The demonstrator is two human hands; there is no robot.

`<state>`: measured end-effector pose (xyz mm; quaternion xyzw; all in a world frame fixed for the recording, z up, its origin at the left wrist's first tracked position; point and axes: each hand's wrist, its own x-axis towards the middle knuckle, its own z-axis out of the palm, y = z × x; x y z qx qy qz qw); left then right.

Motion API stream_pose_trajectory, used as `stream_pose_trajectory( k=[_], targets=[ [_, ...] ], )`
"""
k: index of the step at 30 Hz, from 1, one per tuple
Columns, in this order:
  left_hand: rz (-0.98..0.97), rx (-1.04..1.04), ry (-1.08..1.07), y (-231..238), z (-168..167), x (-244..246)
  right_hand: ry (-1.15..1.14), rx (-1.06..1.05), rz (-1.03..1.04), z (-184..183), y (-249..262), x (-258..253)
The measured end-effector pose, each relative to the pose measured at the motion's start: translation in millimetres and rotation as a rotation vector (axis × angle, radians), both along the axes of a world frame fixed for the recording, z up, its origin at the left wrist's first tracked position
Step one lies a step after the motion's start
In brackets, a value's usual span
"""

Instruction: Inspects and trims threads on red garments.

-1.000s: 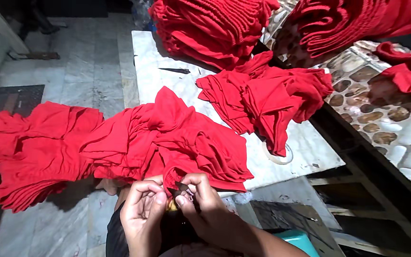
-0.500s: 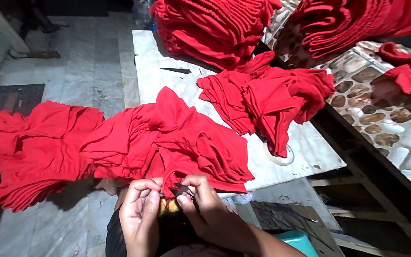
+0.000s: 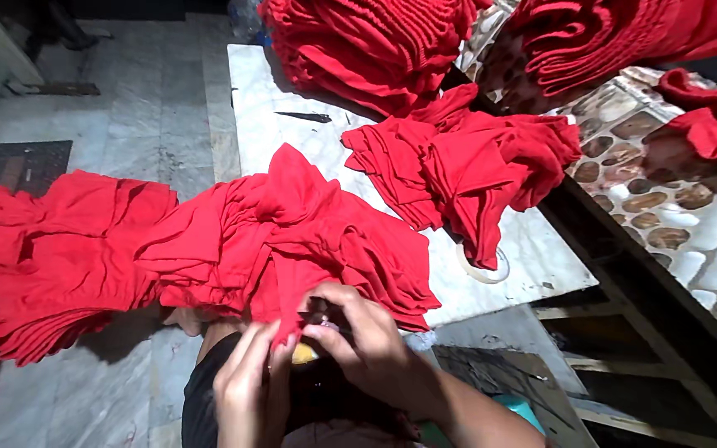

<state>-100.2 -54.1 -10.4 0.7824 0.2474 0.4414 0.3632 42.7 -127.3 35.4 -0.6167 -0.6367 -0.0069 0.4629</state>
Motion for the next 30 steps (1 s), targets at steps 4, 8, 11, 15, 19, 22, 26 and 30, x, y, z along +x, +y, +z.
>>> stream_pose_trajectory(
  k=[4, 8, 11, 15, 19, 22, 26, 30],
  targets=[
    [-0.060, -0.003, 0.040, -3, 8, -31, -0.050, -0.113, -0.040, -5, -24, 17],
    [-0.283, -0.451, -0.229, -6, -2, -22, -0.214, -0.200, 0.000, -7, -33, 26],
    [-0.403, -0.609, -0.384, -11, -3, -14, -0.316, -0.236, 0.057, -8, -35, 28],
    [-0.370, -0.396, -0.291, -13, -3, -13, -0.427, -0.219, 0.009, -11, -34, 20],
    [-0.355, -0.274, -0.253, -16, -2, -11, -0.459, -0.185, -0.025, -12, -31, 14],
    [-0.356, -0.279, -0.250, -16, -2, -9, -0.431, -0.154, -0.030, -12, -28, 15],
    [-0.381, -0.291, -0.250, -15, -1, -9, -0.437, -0.116, -0.025, -15, -27, 19],
    [-0.392, -0.299, -0.272, -15, -2, -11, -0.414, -0.126, -0.030, -14, -29, 20]
  ],
)
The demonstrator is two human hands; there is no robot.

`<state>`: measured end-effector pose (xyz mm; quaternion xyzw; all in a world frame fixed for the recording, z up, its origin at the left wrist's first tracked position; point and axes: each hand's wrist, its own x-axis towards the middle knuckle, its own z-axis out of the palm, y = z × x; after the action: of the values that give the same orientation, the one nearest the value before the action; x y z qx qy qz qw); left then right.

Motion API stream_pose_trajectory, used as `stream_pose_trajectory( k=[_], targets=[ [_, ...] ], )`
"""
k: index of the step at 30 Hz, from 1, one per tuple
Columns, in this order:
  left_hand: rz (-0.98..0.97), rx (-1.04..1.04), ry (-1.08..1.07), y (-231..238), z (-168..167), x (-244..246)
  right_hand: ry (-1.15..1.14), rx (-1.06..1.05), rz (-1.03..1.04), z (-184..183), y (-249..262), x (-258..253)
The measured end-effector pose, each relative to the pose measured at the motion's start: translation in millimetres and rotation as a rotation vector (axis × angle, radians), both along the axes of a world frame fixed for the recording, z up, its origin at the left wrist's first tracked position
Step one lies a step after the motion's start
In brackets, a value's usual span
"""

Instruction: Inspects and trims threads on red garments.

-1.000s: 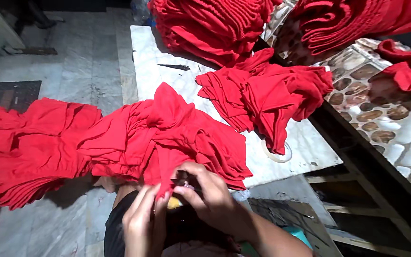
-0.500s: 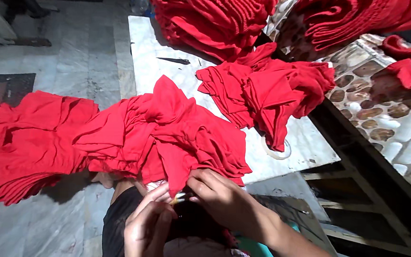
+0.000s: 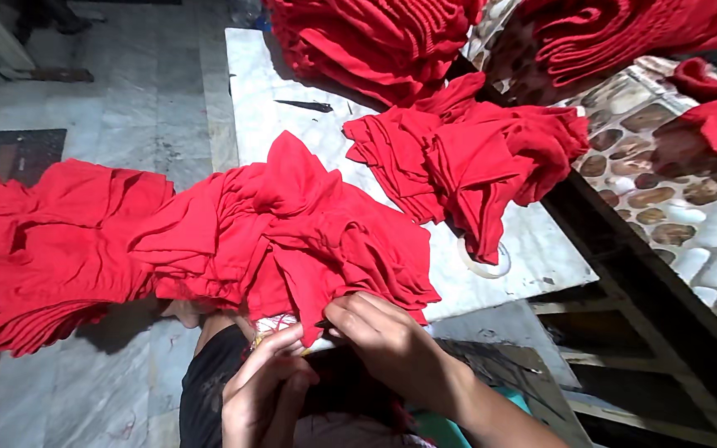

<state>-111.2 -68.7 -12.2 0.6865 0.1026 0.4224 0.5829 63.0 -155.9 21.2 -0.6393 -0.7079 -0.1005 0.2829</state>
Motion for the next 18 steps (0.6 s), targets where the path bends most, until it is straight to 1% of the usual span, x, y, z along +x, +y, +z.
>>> stream_pose_trajectory(
  k=[2, 6, 7, 10, 13, 15, 17, 18],
  targets=[
    [0.034, 0.028, -0.010, -1, -1, 0, -0.001, 0.006, -0.025, 3, -1, 3],
    [0.191, 0.202, 0.005, -2, -6, -1, 0.009, 0.065, -0.127, 17, -7, 16],
    [0.209, 0.217, 0.014, -1, -7, 0, 0.017, 0.074, -0.144, 19, -8, 19],
    [0.196, 0.164, 0.008, -2, -7, 5, 0.014, 0.072, -0.156, 20, -8, 23],
    [0.242, 0.146, -0.023, -1, -10, 14, -0.004, 0.068, -0.160, 20, -9, 23],
    [0.307, 0.161, -0.035, 2, -13, 23, 0.006, 0.055, -0.160, 20, -10, 21],
    [0.380, 0.213, -0.015, 4, -17, 30, 0.037, 0.055, -0.128, 17, -11, 18],
    [0.385, 0.249, 0.002, 5, -18, 32, 0.060, 0.068, -0.107, 15, -12, 17]
  ],
)
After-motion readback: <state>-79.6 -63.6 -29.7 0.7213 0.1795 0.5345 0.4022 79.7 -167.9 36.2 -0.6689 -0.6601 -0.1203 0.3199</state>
